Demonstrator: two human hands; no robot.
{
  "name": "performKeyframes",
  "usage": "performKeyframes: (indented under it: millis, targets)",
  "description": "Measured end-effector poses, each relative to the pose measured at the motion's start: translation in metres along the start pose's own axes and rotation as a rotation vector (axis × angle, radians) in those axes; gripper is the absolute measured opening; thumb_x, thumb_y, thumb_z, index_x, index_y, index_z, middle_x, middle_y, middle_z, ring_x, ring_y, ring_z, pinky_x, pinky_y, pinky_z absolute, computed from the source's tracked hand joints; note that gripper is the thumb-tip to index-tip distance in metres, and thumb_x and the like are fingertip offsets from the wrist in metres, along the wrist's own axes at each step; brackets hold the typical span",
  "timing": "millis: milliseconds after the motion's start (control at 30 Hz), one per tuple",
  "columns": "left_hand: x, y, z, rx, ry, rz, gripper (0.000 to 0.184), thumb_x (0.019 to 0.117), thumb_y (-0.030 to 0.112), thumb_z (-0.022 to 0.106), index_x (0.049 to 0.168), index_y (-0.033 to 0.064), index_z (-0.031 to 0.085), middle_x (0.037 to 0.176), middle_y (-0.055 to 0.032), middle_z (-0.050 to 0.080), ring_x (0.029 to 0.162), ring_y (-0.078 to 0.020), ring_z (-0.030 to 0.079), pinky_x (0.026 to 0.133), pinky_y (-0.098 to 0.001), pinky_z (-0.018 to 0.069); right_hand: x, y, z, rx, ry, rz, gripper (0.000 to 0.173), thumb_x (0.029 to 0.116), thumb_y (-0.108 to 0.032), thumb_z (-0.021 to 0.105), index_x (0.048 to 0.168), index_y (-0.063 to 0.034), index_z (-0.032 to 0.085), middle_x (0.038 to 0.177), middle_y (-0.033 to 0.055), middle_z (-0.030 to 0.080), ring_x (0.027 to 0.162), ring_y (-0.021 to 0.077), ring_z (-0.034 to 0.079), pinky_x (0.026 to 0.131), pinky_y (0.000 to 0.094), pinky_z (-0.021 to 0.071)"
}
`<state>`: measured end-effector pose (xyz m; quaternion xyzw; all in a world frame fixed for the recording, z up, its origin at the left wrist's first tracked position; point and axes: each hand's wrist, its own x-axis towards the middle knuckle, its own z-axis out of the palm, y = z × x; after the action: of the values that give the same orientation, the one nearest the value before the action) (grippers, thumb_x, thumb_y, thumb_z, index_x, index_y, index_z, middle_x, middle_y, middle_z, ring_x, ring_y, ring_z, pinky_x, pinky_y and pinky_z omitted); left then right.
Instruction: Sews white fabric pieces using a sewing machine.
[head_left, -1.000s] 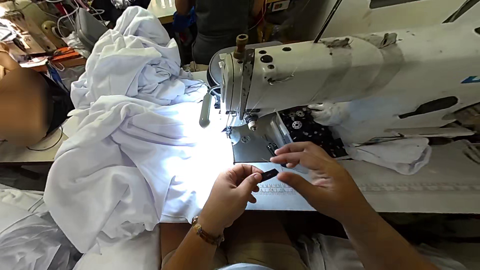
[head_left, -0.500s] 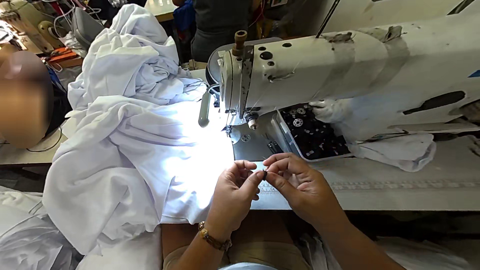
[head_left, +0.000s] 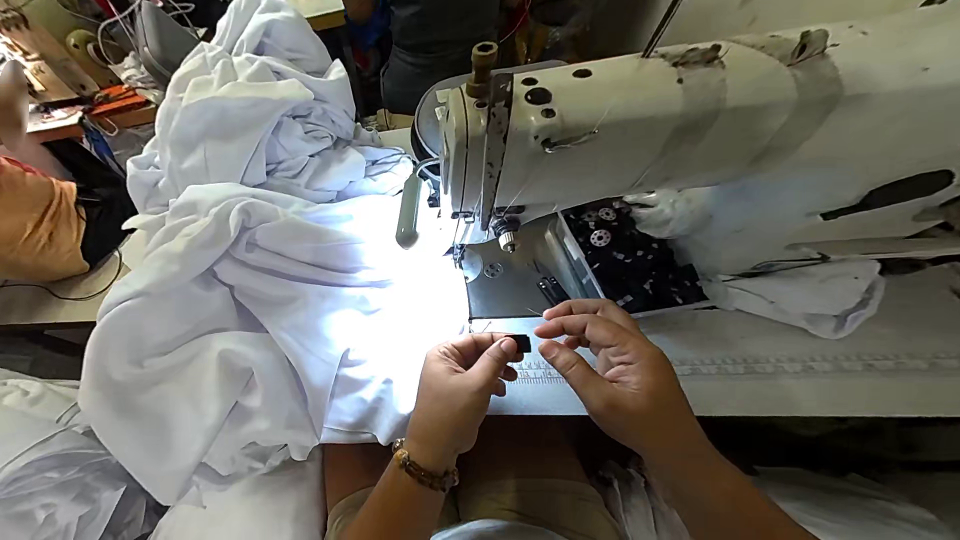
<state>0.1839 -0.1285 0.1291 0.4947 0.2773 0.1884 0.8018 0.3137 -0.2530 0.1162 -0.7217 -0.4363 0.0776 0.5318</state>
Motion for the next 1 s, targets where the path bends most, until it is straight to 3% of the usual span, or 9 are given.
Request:
performKeyframes:
  millis: [333,667,733,800,833,900,1000]
  targets:
    - [-0.001,-0.003,0.001,0.060,0.034,0.012,0.015,0.1026,0.012,0.061,0.100,0.0037,0.073,0.089,-0.0059,0.071,0.066,-0.0069,0.062,0.059,-0.0201,0.0521,0.005,-0.004,0.004,-0.116,-0.027,-0.073,0.018,0.0949,-0.026,0.063,0.101,-0.0133,0.073,0.119,0.0006,0.060,0.109,0.0028,0.057,0.090,0.0155,0.0485]
    - [-0.002,-0.008,-0.001,0.149,-0.007,0.065,0.014,0.1017,0.010,0.062,0.100,0.0028,0.073,0.086,-0.0055,0.070,0.065,-0.0073,0.060,0.058,-0.0205,0.0512,0.007,-0.002,0.004,-0.166,-0.069,-0.099,0.016,0.0941,-0.024,0.060,0.091,-0.0121,0.070,0.119,0.0032,0.060,0.108,0.0042,0.057,0.089,0.0174,0.0483]
    - [0.000,-0.002,-0.006,0.303,-0.031,0.122,0.015,0.1019,0.012,0.062,0.101,0.0029,0.074,0.083,-0.0050,0.069,0.065,-0.0074,0.061,0.059,-0.0209,0.0513,0.009,-0.001,0.004,-0.145,-0.082,-0.078,0.015,0.0932,-0.024,0.060,0.090,-0.0123,0.070,0.119,0.0015,0.060,0.105,0.0019,0.057,0.087,0.0154,0.0479]
    - [0.011,0.011,-0.014,0.663,-0.045,0.289,0.019,0.1041,0.015,0.058,0.105,0.0039,0.073,0.083,-0.0046,0.069,0.064,-0.0083,0.061,0.059,-0.0228,0.0517,0.015,0.001,0.004,-0.094,-0.082,-0.030,0.015,0.0925,-0.023,0.061,0.090,-0.0117,0.069,0.118,0.0008,0.062,0.100,0.0000,0.059,0.082,0.0144,0.0500]
    - [0.021,0.020,-0.018,0.872,-0.037,0.396,0.020,0.1045,0.013,0.056,0.109,0.0021,0.073,0.086,-0.0080,0.070,0.068,-0.0129,0.064,0.063,-0.0279,0.0537,0.020,0.003,0.005,-0.059,-0.076,0.002,0.015,0.0919,-0.022,0.061,0.090,-0.0098,0.069,0.117,0.0022,0.063,0.099,0.0011,0.060,0.079,0.0158,0.0517]
    - [0.055,0.029,-0.031,1.199,-0.038,0.580,0.022,0.1019,0.006,0.056,0.115,-0.0023,0.072,0.102,-0.0167,0.073,0.090,-0.0268,0.073,0.081,-0.0435,0.0589,0.035,0.006,0.007,0.007,-0.074,0.088,0.014,0.0932,-0.019,0.061,0.093,-0.0071,0.069,0.110,0.0025,0.065,0.096,0.0030,0.064,0.076,0.0188,0.0556]
    - [0.103,0.019,-0.058,1.405,-0.123,0.694,0.023,0.0982,0.011,0.063,0.116,0.0007,0.073,0.115,-0.0168,0.071,0.111,-0.0329,0.067,0.101,-0.0522,0.0501,0.068,0.007,0.017,0.173,-0.083,0.357,0.009,0.0989,-0.011,0.059,0.094,-0.0058,0.066,0.081,0.0007,0.066,0.066,0.0050,0.063,0.060,0.0214,0.0544]
